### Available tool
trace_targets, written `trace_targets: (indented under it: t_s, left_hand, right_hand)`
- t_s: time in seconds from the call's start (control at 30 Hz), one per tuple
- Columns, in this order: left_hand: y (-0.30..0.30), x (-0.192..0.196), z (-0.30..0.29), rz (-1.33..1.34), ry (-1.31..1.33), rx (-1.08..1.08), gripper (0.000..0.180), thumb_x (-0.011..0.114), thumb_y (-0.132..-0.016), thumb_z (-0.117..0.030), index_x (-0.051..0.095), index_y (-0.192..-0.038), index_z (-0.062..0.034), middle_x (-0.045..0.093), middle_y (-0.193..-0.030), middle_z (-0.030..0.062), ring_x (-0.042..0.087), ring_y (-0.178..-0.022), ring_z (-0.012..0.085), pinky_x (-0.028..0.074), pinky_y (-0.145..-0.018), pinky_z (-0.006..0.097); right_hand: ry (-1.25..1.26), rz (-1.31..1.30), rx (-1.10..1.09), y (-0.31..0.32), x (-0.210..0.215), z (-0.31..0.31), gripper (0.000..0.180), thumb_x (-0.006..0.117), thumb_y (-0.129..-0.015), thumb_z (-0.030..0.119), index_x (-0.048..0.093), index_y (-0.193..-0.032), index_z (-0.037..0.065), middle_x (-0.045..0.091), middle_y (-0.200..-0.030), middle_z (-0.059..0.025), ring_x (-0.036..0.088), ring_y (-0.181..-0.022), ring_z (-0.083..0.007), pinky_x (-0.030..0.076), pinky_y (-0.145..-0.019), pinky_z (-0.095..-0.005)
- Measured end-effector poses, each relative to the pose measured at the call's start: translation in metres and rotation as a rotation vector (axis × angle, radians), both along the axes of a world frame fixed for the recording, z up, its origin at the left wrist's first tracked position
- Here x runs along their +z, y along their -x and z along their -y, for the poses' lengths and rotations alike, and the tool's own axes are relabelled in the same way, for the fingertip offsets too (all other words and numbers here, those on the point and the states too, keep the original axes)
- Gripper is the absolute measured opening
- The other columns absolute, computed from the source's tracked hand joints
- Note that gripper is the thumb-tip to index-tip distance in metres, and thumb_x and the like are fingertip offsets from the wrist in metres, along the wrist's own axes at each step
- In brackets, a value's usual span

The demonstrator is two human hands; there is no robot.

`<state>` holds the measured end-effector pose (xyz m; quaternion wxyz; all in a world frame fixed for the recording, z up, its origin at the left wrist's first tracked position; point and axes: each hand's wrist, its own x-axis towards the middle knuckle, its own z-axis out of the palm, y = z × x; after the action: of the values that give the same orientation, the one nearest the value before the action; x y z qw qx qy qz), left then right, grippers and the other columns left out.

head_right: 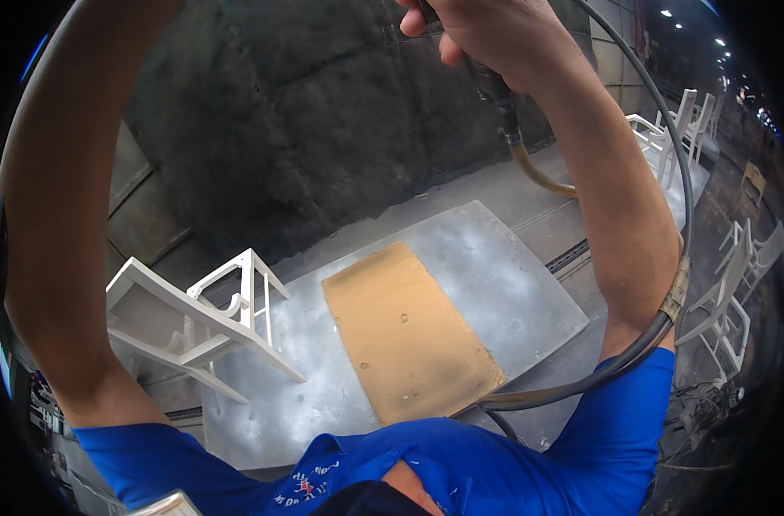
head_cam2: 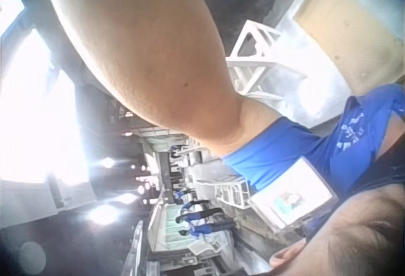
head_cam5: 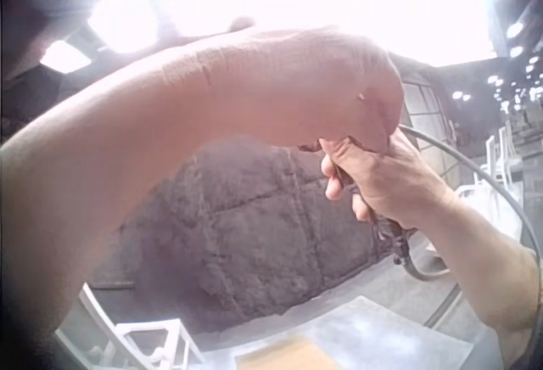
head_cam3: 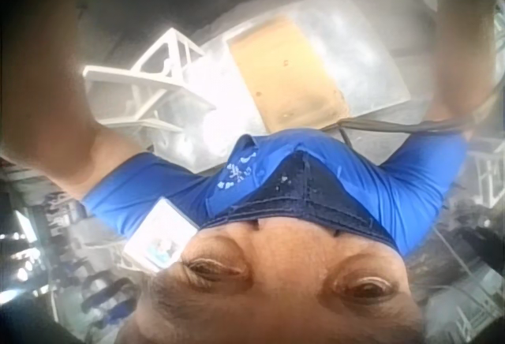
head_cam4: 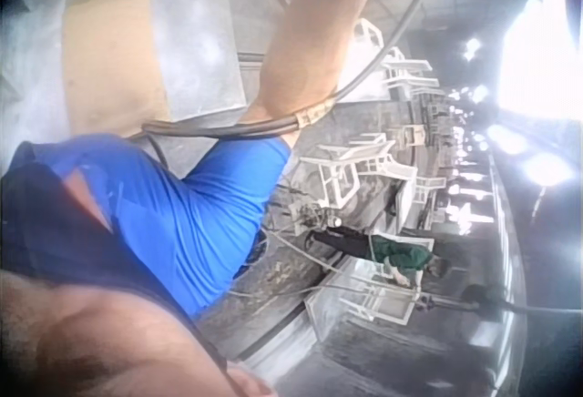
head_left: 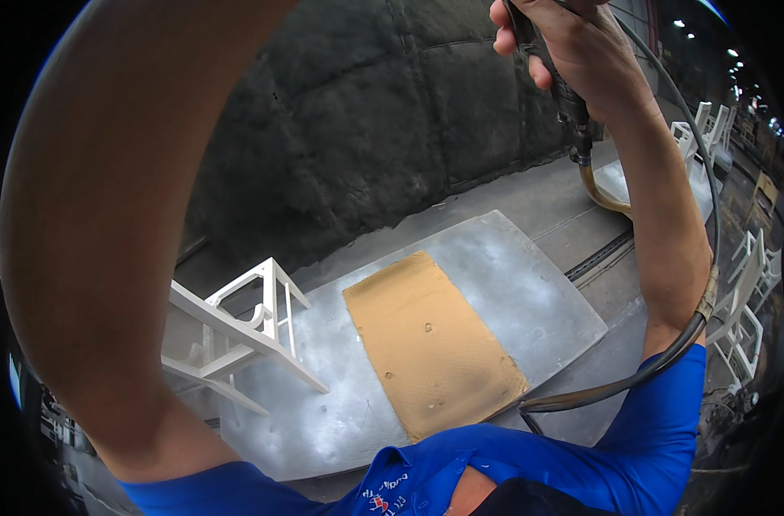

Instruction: The person spray paints white chair frames using a spray gun. They repeatedly pick up the chairs, rotate them to access different sides, and apply paint to the legs and frame. The person also uses a piece of cardboard to shield the floor from overspray.

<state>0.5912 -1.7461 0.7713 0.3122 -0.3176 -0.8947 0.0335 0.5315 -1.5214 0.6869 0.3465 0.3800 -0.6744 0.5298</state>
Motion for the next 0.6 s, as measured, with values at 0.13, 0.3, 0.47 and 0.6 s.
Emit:
trace_targets:
  t_s: [0.13, 0.3, 0.47, 0.6]
  left_hand:
    - [0.0, 0.003, 0.002, 0.002, 0.0, 0.003, 0.027, 0.074, -0.094, -0.021, 0.072, -0.113, -0.002, 0.076, -0.103, 0.0118, 0.072, -0.09, 0.0197, 0.057, -0.078, 0.033]
    - [0.0, 0.007, 0.005, 0.003, -0.002, 0.003, 0.028, 0.074, -0.094, -0.022, 0.072, -0.114, -0.0022, 0.076, -0.103, 0.0118, 0.072, -0.09, 0.0197, 0.057, -0.079, 0.033]
    - [0.0, 0.011, 0.01, 0.003, 0.0, 0.003, 0.028, 0.074, -0.095, -0.022, 0.072, -0.114, -0.0024, 0.076, -0.104, 0.0119, 0.072, -0.091, 0.0198, 0.057, -0.08, 0.033]
    - [0.0, 0.014, 0.013, 0.001, 0.0, 0.001, 0.028, 0.073, -0.095, -0.022, 0.071, -0.115, -0.0026, 0.076, -0.104, 0.0119, 0.072, -0.091, 0.0199, 0.057, -0.08, 0.033]
  right_hand:
    - [-0.018, 0.004, -0.002, 0.001, 0.003, 0.001, 0.041, 0.055, -0.109, 0.041, 0.061, -0.118, 0.001, 0.062, -0.088, -0.005, 0.066, -0.07, -0.0101, 0.051, -0.044, -0.0226]
    - [-0.049, -0.048, -0.046, -0.001, 0.006, 0.005, 0.045, 0.052, -0.109, 0.044, 0.06, -0.117, 0.001, 0.062, -0.088, -0.0051, 0.065, -0.069, -0.0097, 0.051, -0.043, -0.0222]
    - [-0.096, 0.041, -0.111, -0.006, 0.012, 0.011, 0.049, 0.051, -0.108, 0.049, 0.059, -0.114, 0.001, 0.061, -0.085, -0.0043, 0.065, -0.066, -0.0084, 0.051, -0.042, -0.0209]
    - [-0.084, 0.018, -0.094, -0.007, 0.014, 0.018, 0.049, 0.052, -0.107, 0.049, 0.058, -0.114, 0.001, 0.061, -0.085, -0.0041, 0.065, -0.066, -0.0083, 0.051, -0.041, -0.0211]
